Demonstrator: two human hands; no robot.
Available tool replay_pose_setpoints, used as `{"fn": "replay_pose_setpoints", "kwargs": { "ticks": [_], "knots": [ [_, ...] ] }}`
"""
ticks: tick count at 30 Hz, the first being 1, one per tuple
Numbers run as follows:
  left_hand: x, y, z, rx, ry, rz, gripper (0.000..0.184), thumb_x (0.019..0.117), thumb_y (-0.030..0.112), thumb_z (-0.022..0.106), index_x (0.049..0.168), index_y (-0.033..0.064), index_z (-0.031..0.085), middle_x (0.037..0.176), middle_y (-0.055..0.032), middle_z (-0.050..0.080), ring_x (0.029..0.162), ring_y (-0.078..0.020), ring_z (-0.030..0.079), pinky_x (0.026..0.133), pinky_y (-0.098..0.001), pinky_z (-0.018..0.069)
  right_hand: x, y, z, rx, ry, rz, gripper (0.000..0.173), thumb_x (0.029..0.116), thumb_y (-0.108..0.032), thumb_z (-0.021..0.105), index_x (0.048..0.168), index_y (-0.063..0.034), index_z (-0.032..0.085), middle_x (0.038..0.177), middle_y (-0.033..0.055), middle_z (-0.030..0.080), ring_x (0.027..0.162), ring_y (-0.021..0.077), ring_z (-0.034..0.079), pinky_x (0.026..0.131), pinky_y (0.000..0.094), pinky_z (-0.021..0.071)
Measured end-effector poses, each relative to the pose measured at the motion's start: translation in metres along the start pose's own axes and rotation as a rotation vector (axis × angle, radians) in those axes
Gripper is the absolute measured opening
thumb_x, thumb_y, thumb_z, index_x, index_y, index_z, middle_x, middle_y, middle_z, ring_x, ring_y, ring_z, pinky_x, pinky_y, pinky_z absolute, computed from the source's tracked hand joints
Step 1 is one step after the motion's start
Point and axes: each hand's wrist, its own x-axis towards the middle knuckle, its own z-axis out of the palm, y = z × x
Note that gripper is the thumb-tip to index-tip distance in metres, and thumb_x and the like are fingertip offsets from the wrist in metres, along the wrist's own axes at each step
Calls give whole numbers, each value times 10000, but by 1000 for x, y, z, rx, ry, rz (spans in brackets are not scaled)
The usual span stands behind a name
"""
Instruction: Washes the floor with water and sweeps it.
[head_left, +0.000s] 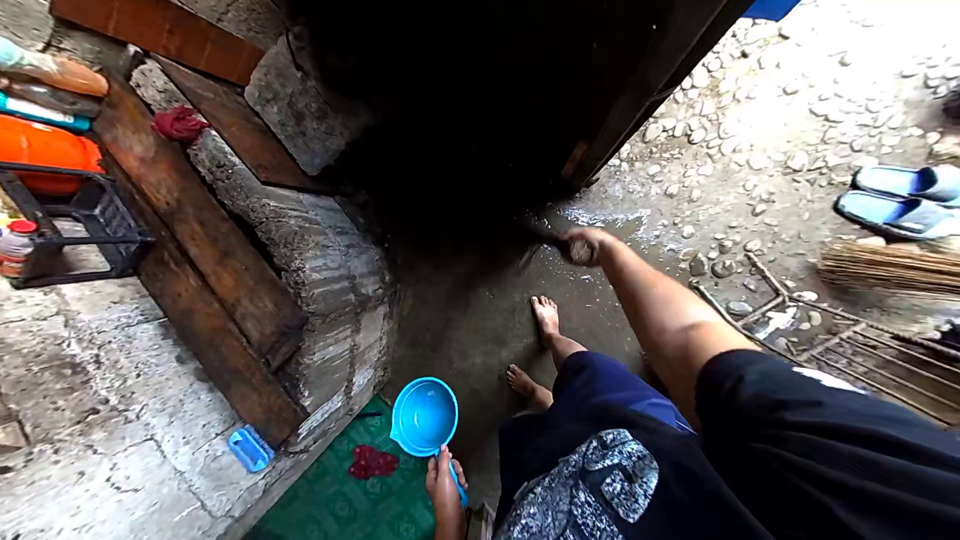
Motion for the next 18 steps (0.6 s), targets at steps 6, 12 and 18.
{"fn": "replay_pose_setpoints", "kwargs": {
  "ticks": [6, 12, 18],
  "knots": [
    [1, 4, 11, -19, 21, -5, 306, 1121, 252, 445, 1012, -13, 550, 566, -26, 522, 404, -102, 497, 383, -256, 456, -47, 32, 24, -262, 20, -31, 353, 966, -324, 643, 1184, -47, 635, 923, 111, 650, 740, 209, 630, 677, 436, 562],
    [0, 13, 26, -36, 1, -15, 304, 1123, 255, 434, 1003, 0, 546, 556, -22, 513, 401, -101, 487, 386, -250, 449, -49, 135, 90, -165, -277, 305, 269, 926, -280, 654, 1103, -79, 623, 840, 83, 641, 673, 186, 630, 625, 367, 561],
    [1, 35, 39, -32, -22, 17, 271, 1118, 227, 448, 1008, 0, 547, 555, -22, 506, 394, -101, 484, 376, -246, 447, 9, 56, 82, -69, -108, 112, 168, 986, -224, 613, 1074, -81, 622, 809, 37, 601, 646, 135, 572, 604, 319, 516]
  ]
}}
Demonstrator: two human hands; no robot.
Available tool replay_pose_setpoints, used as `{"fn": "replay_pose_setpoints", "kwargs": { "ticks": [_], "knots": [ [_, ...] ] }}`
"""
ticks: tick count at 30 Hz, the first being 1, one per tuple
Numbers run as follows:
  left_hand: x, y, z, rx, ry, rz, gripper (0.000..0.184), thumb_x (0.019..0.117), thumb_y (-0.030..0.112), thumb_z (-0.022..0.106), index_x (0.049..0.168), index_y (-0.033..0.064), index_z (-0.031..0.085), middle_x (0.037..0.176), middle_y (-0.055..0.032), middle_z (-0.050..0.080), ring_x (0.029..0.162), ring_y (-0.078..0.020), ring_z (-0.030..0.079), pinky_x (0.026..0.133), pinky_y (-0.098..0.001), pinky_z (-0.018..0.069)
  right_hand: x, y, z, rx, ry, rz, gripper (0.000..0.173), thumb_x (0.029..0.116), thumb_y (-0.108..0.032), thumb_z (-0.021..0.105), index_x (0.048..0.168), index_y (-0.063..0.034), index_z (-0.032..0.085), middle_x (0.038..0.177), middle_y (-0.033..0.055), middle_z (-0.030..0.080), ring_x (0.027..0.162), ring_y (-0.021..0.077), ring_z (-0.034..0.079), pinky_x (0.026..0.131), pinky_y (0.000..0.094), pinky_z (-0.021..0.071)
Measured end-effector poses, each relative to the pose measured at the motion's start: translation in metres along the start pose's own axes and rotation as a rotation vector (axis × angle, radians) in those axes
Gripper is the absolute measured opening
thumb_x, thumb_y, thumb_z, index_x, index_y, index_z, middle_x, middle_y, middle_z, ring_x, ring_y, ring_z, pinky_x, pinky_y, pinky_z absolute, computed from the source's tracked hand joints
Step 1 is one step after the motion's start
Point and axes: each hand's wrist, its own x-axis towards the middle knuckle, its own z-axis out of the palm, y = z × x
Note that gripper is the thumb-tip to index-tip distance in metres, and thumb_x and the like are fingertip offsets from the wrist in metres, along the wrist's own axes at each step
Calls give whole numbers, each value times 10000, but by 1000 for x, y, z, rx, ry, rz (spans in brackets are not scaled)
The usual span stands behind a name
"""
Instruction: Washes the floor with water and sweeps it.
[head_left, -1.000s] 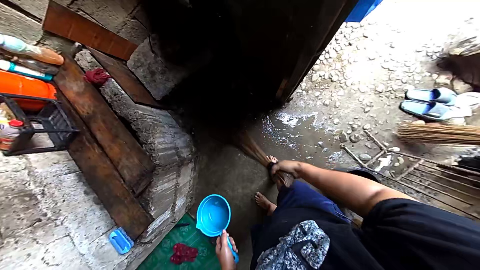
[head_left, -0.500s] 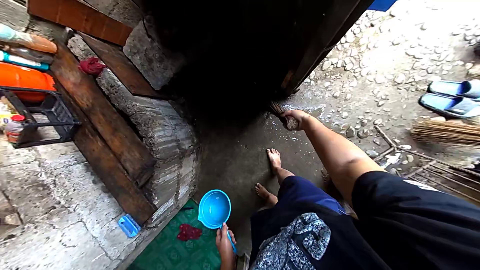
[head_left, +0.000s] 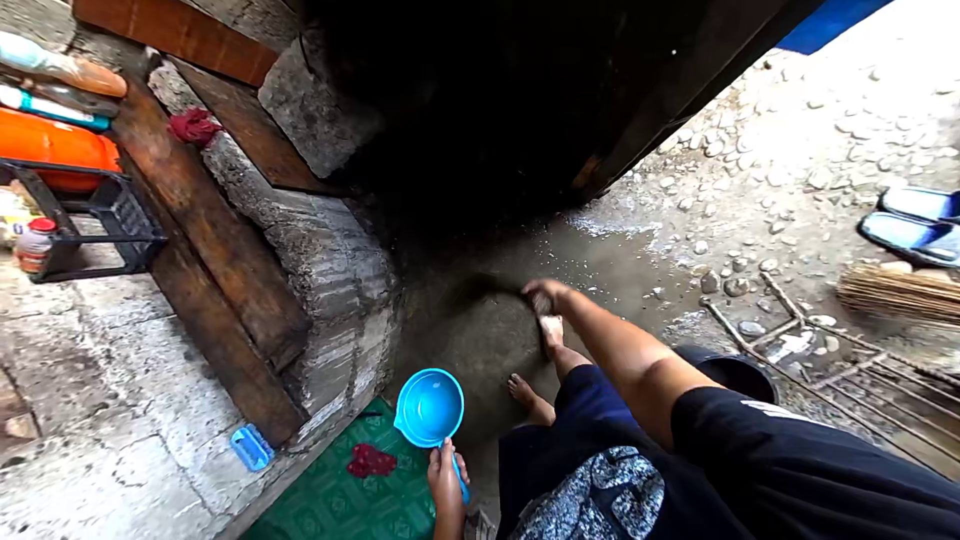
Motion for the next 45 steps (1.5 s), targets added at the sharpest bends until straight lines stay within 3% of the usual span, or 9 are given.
{"fn": "replay_pose_setpoints", "kwargs": {
  "ticks": [5, 9, 14, 24, 33, 39, 41, 43, 45],
  "knots": [
    [-3, 8, 6, 19, 6, -2, 277, 1117, 229, 454, 1024, -12, 551, 557, -24, 507, 398, -100, 485, 383, -250, 454, 0, -55, -60, 146, 157, -176, 291, 974, -349, 599, 1167, -131, 603, 884, 47, 619, 676, 156, 602, 602, 352, 532],
    [1, 0, 10, -7, 3, -20, 278, 1116, 229, 456, 1026, -15, 553, 558, -29, 507, 397, -109, 488, 385, -259, 458, -42, 13, -10, -170, 69, -101, 320, 979, -308, 646, 1175, -55, 651, 905, 90, 667, 747, 195, 644, 688, 415, 565],
    [3, -4, 11, 12, 3, -43, 281, 1114, 238, 465, 1022, -12, 556, 549, -26, 507, 390, -104, 484, 378, -256, 452, -36, 59, 45, -48, -66, 172, 243, 941, -266, 657, 1088, -75, 625, 820, 85, 637, 649, 186, 625, 595, 362, 555],
    [-3, -5, -8, -20, 22, -7, 256, 1112, 206, 460, 1014, -11, 555, 554, -22, 522, 402, -98, 504, 390, -246, 466, -6, -87, -62, 275, 260, -221, 345, 965, -374, 618, 1215, -138, 579, 941, 62, 632, 726, 176, 627, 619, 363, 552],
    [14, -8, 5, 15, 49, -76, 288, 1107, 248, 491, 1030, -21, 555, 556, -39, 513, 400, -115, 493, 388, -267, 458, -43, 23, 49, -3, -119, 91, 252, 994, -302, 590, 1122, -85, 603, 793, 72, 635, 629, 172, 625, 579, 336, 555],
    [35, 26, 16, 255, 11, -124, 342, 1101, 315, 509, 1110, -23, 558, 590, -53, 520, 427, -135, 501, 419, -292, 470, 10, -5, 77, -62, -26, 75, 215, 985, -227, 617, 1127, -66, 624, 841, 68, 623, 649, 159, 596, 599, 332, 531],
    [48, 44, 24, 483, 18, -86, 394, 1090, 361, 527, 1189, -15, 593, 684, -99, 579, 521, -189, 561, 508, -355, 513, 20, -27, 40, 70, 83, -61, 239, 1000, -270, 577, 1158, -94, 614, 864, 47, 622, 662, 141, 596, 606, 324, 534],
    [61, 64, 34, 784, 26, -37, 475, 1080, 419, 515, 1314, 18, 616, 977, -191, 708, 845, -313, 704, 780, -514, 583, 23, -43, 1, 136, 169, -129, 321, 998, -338, 584, 1228, -115, 600, 942, 68, 637, 716, 174, 616, 639, 367, 546],
    [66, 96, 53, 968, 32, -13, 521, 1081, 447, 478, 1394, 46, 592, 1251, -222, 688, 1184, -378, 661, 1015, -605, 502, 11, -47, -14, 69, 213, -159, 364, 962, -364, 633, 1213, -100, 610, 933, 90, 650, 706, 199, 635, 630, 398, 562]
  ]
}}
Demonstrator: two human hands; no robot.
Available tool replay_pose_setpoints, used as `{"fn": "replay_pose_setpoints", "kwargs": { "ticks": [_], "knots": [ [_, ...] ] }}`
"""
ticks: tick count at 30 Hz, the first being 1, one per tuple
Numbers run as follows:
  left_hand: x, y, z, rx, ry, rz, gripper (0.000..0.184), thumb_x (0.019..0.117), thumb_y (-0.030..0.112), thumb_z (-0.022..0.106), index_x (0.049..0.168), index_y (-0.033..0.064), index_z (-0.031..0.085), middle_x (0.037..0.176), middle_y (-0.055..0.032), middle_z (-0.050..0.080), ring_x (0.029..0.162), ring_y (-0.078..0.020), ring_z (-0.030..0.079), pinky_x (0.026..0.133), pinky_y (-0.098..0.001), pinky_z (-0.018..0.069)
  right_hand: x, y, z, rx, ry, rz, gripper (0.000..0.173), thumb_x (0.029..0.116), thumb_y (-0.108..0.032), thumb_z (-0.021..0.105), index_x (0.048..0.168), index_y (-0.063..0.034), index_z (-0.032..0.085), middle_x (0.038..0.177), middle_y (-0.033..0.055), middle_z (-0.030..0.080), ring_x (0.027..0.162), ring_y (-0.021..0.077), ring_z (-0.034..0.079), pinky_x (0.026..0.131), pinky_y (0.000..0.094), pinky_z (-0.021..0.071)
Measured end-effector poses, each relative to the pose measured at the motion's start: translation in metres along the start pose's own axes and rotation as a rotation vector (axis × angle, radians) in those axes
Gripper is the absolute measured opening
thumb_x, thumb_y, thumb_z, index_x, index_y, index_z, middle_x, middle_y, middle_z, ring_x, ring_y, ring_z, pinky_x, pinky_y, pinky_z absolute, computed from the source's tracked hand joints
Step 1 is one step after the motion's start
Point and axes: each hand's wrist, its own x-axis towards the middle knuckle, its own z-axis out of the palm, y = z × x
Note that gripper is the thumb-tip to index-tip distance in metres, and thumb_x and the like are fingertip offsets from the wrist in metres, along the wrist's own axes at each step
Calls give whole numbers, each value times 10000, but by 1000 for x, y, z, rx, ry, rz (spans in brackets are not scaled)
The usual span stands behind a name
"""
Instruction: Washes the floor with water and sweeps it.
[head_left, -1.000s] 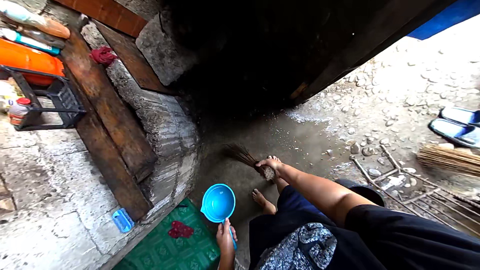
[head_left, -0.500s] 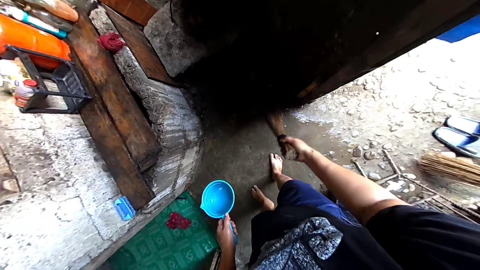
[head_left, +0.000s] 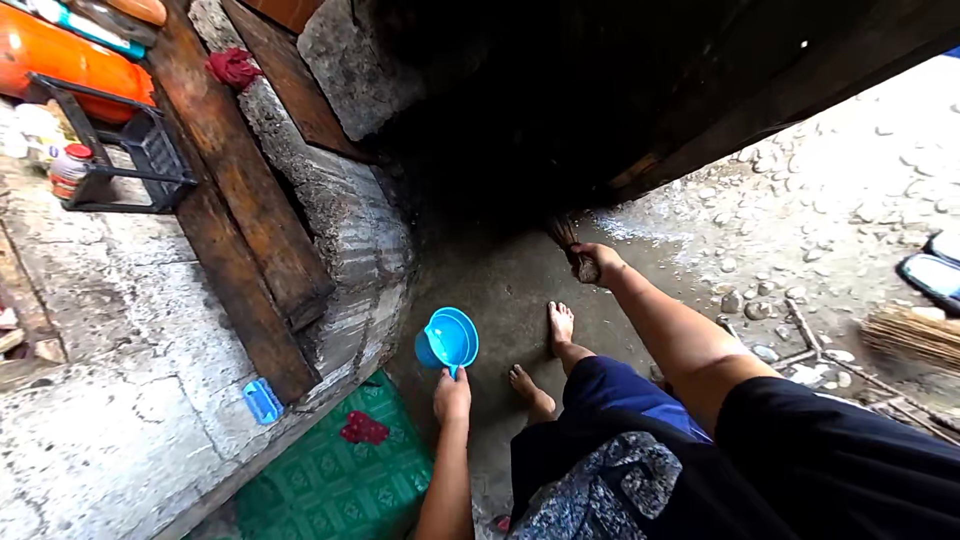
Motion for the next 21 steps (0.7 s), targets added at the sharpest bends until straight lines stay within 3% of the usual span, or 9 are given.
{"fn": "replay_pose_setpoints", "kwargs": {
  "ticks": [3, 6, 11, 17, 19, 21],
  "knots": [
    [9, 41, -12, 121, 47, 27, 512, 1087, 444, 445, 1415, 75, 580, 1279, -195, 687, 1222, -365, 649, 1020, -592, 506, -37, 20, 11, -200, 1, -23, 385, 939, -362, 694, 1146, -41, 652, 906, 126, 671, 743, 243, 663, 685, 459, 582],
    [22, 73, -19, 218, 81, 50, 498, 1096, 423, 423, 1459, 99, 532, 1269, -183, 695, 1194, -353, 670, 994, -568, 527, -65, 38, 36, -187, -129, 35, 317, 985, -322, 647, 1145, -48, 631, 867, 103, 661, 713, 205, 653, 663, 400, 579],
    [28, 114, -28, 378, 132, 104, 491, 1110, 406, 380, 1493, 119, 489, 1259, -170, 703, 1179, -332, 682, 982, -535, 539, -39, 47, 72, -131, -230, 207, 297, 961, -289, 667, 1125, -46, 624, 825, 105, 656, 643, 201, 649, 599, 354, 573],
    [24, 139, -34, 400, 200, 154, 460, 1114, 392, 384, 1471, 132, 511, 1251, -164, 706, 1165, -335, 687, 967, -528, 542, -3, 33, 4, 101, -31, 49, 291, 987, -330, 610, 1163, -98, 610, 861, 65, 636, 664, 170, 613, 592, 353, 542],
    [25, 140, -35, 351, 207, 159, 462, 1111, 405, 391, 1459, 130, 519, 1246, -168, 707, 1163, -340, 687, 963, -537, 543, -10, 29, -19, 35, -13, 20, 316, 988, -365, 607, 1158, -99, 607, 854, 73, 646, 658, 182, 629, 595, 367, 556],
    [26, 139, -34, 291, 203, 150, 474, 1105, 424, 400, 1451, 126, 526, 1237, -173, 710, 1169, -345, 683, 969, -547, 537, -34, 37, -19, -152, -2, -11, 351, 982, -342, 631, 1168, -43, 638, 889, 116, 667, 714, 225, 656, 670, 429, 583]
  ]
}}
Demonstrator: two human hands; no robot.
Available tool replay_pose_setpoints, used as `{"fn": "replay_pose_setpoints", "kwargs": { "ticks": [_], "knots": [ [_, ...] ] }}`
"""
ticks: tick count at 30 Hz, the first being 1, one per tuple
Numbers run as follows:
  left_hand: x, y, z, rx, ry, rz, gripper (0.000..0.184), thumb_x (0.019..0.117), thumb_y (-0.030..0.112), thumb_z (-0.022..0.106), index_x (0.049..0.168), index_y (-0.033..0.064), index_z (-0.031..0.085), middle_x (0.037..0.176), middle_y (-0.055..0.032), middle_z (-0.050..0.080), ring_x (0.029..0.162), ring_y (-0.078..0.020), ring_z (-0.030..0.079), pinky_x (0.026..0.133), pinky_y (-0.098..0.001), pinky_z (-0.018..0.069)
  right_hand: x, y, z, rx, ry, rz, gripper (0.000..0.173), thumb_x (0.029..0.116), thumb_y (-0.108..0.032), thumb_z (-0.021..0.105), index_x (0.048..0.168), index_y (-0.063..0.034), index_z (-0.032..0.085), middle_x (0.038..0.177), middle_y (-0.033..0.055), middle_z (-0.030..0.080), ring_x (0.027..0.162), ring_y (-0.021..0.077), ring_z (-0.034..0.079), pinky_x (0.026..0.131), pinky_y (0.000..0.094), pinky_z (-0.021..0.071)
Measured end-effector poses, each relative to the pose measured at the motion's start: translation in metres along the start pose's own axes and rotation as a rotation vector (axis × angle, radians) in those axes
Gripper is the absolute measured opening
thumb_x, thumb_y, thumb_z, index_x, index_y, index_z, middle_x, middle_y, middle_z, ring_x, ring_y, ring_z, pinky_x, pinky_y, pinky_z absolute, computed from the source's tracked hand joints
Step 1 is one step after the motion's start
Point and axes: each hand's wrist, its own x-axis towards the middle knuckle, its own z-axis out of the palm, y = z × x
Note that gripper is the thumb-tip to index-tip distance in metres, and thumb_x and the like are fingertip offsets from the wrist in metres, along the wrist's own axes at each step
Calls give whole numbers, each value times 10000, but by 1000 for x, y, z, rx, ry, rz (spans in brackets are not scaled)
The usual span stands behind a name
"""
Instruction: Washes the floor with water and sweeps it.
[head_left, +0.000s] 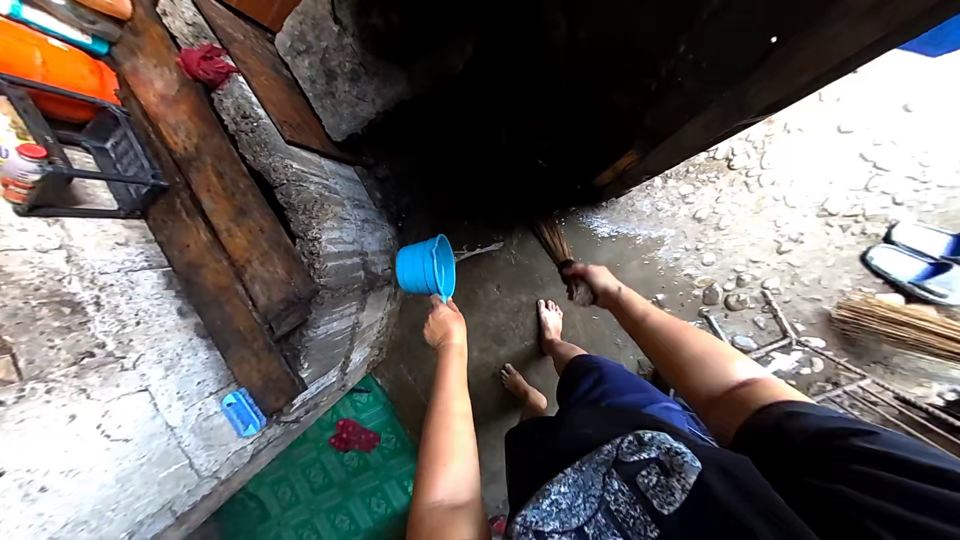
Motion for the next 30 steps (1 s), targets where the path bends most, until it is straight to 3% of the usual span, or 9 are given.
{"fn": "replay_pose_setpoints", "kwargs": {
  "ticks": [2, 6, 9, 12, 16, 19, 21, 26, 30],
  "knots": [
    [1, -2, 2, -91, -3, -34, 489, 1094, 447, 423, 1452, 132, 535, 1234, -172, 713, 1185, -344, 676, 986, -559, 526, -26, 12, 15, -108, -30, -17, 336, 972, -299, 668, 1173, -30, 664, 920, 130, 688, 768, 233, 672, 719, 449, 585],
    [6, -20, 14, -418, -43, -65, 493, 1081, 437, 488, 1384, 60, 587, 1198, -201, 705, 1126, -349, 685, 965, -570, 532, -31, 29, 45, 23, -208, 146, 264, 967, -275, 651, 1120, -61, 631, 836, 92, 660, 670, 195, 649, 619, 371, 573],
    [8, -41, 32, -762, -129, -90, 433, 1092, 378, 513, 1300, 0, 559, 789, -127, 618, 621, -222, 617, 588, -397, 548, -5, 19, 40, 89, -181, 221, 244, 945, -237, 669, 1103, -54, 633, 844, 96, 656, 661, 192, 635, 613, 366, 561],
    [-5, -58, 34, -957, -181, -144, 350, 1090, 331, 535, 1224, 8, 551, 631, -58, 537, 454, -143, 521, 441, -297, 482, 17, -1, 2, 211, -36, 112, 277, 983, -314, 617, 1133, -82, 623, 847, 66, 634, 657, 167, 606, 599, 347, 537],
    [-21, -85, 45, -1014, -184, -148, 307, 1085, 303, 552, 1164, 6, 554, 599, -51, 527, 434, -136, 514, 417, -285, 471, 11, -15, -33, 172, 30, 24, 348, 999, -375, 587, 1209, -97, 604, 896, 81, 644, 677, 188, 624, 610, 380, 552],
    [-35, -98, 58, -1119, -170, -161, 288, 1091, 281, 539, 1140, -2, 553, 593, -48, 522, 428, -129, 509, 406, -272, 465, -34, 4, 2, -80, -14, 4, 338, 974, -303, 668, 1169, -28, 657, 942, 129, 678, 790, 233, 660, 732, 456, 571],
    [-47, -103, 67, -1191, -158, -194, 275, 1097, 270, 523, 1123, -2, 553, 592, -46, 520, 423, -121, 503, 398, -262, 461, -47, 21, 29, -134, -106, 49, 316, 950, -295, 688, 1146, -48, 666, 925, 108, 684, 791, 212, 666, 723, 432, 572],
    [-66, -112, 84, -1186, -207, -265, 284, 1104, 278, 503, 1127, -2, 550, 602, -48, 514, 429, -124, 496, 400, -263, 451, -11, 19, 83, -63, -257, 210, 271, 954, -234, 675, 1138, -40, 632, 879, 100, 645, 687, 194, 626, 642, 381, 560],
    [-76, -122, 85, -1172, -208, -263, 279, 1104, 274, 503, 1114, 0, 550, 599, -47, 518, 427, -123, 501, 400, -263, 455, 24, -11, 49, 119, -52, 91, 258, 975, -279, 634, 1129, -73, 646, 848, 53, 630, 662, 153, 591, 616, 349, 530]
  ]
}}
